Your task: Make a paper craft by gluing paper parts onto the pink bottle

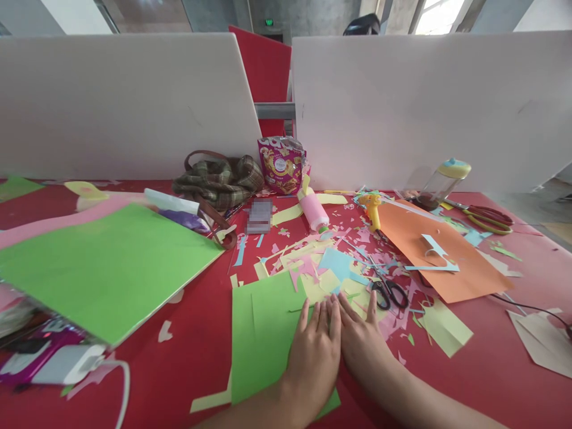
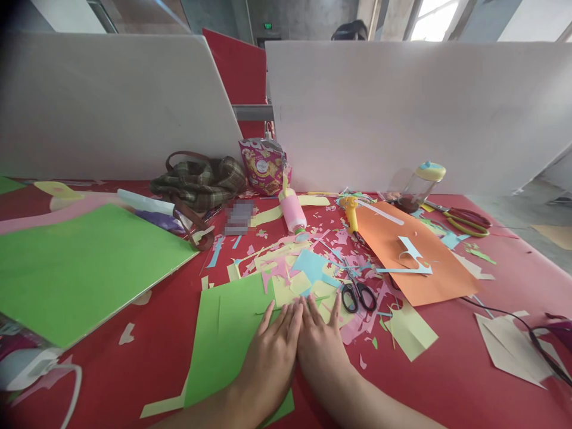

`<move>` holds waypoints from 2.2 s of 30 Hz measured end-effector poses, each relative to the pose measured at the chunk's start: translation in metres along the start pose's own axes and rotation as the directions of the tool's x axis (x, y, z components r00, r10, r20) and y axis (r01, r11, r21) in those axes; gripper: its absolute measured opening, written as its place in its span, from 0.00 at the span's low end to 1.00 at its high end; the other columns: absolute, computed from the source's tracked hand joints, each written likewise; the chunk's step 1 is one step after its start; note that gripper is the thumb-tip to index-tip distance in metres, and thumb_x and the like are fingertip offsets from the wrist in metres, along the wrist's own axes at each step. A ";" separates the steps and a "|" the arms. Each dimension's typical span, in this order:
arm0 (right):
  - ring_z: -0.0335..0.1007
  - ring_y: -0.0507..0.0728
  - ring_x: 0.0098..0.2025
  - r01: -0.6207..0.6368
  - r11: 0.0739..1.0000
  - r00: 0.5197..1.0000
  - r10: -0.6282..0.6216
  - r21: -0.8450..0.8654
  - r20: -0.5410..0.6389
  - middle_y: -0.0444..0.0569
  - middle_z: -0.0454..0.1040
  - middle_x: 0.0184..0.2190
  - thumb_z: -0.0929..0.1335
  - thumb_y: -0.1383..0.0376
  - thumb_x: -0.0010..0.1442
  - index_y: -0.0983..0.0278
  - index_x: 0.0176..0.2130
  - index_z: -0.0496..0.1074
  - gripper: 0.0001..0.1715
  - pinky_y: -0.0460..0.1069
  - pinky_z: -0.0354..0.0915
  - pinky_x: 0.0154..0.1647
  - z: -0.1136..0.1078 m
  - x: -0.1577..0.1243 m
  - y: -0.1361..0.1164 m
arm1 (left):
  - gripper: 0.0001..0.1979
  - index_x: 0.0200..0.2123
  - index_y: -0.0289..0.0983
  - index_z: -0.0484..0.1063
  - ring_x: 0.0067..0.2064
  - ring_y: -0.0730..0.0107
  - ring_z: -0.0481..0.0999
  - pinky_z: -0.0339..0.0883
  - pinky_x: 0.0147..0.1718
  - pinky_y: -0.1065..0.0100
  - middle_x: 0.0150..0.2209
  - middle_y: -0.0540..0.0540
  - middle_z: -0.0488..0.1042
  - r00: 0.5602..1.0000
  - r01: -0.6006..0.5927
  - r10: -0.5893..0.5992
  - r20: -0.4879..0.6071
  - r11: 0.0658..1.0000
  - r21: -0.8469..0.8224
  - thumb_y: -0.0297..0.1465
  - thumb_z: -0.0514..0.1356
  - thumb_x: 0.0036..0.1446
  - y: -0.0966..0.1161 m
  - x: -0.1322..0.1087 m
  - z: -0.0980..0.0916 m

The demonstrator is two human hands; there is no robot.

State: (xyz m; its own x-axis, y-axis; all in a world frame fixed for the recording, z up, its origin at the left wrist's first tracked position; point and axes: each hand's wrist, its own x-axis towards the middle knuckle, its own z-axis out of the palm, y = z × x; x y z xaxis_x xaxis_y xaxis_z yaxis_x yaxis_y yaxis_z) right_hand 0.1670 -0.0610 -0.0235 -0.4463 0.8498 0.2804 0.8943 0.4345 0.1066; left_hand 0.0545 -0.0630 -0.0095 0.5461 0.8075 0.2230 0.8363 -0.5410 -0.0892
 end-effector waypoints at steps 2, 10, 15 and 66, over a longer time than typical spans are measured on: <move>0.58 0.63 0.50 0.010 1.000 1.000 -0.010 0.009 -0.003 0.53 0.68 0.45 0.57 0.70 0.54 0.60 0.46 0.66 0.21 0.72 0.23 0.49 -0.002 0.001 0.001 | 0.22 0.51 0.29 0.55 0.49 0.65 0.64 0.52 0.51 0.59 0.48 0.38 0.66 1.000 -0.008 0.008 -0.015 1.000 0.000 0.22 0.46 0.51 -0.001 -0.001 0.000; 0.58 0.65 0.49 0.027 0.999 0.996 -0.029 0.026 0.085 0.53 0.68 0.45 0.57 0.69 0.54 0.60 0.47 0.65 0.21 0.72 0.20 0.48 -0.009 0.003 0.000 | 0.22 0.51 0.29 0.55 0.50 0.64 0.63 0.47 0.53 0.56 0.47 0.37 0.67 0.995 0.006 -0.001 -0.104 0.999 0.044 0.22 0.45 0.51 -0.001 -0.003 -0.003; 0.62 0.63 0.46 0.003 0.999 0.998 -0.005 0.040 0.065 0.55 0.70 0.43 0.58 0.71 0.52 0.66 0.43 0.68 0.20 0.70 0.17 0.49 -0.009 0.002 -0.001 | 0.20 0.49 0.28 0.57 0.49 0.60 0.64 0.50 0.51 0.55 0.44 0.36 0.69 1.000 0.012 -0.010 -0.021 0.998 0.066 0.24 0.47 0.50 -0.001 -0.005 0.000; 0.55 0.60 0.52 0.037 0.999 0.998 -0.036 0.010 -0.053 0.53 0.64 0.49 0.57 0.67 0.55 0.67 0.48 0.63 0.21 0.67 0.21 0.53 -0.005 -0.026 -0.005 | 0.19 0.47 0.30 0.61 0.51 0.57 0.62 0.53 0.48 0.51 0.47 0.38 0.67 0.999 -0.023 0.022 -0.031 1.000 -0.010 0.24 0.44 0.51 -0.003 -0.031 -0.004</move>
State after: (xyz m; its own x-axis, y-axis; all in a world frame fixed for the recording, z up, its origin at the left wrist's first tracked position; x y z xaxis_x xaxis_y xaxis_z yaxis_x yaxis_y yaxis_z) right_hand 0.1747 -0.0869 -0.0270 -0.4762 0.8166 0.3261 0.8769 0.4685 0.1076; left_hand 0.0345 -0.0876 -0.0128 0.5629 0.7875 0.2512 0.8232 -0.5614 -0.0848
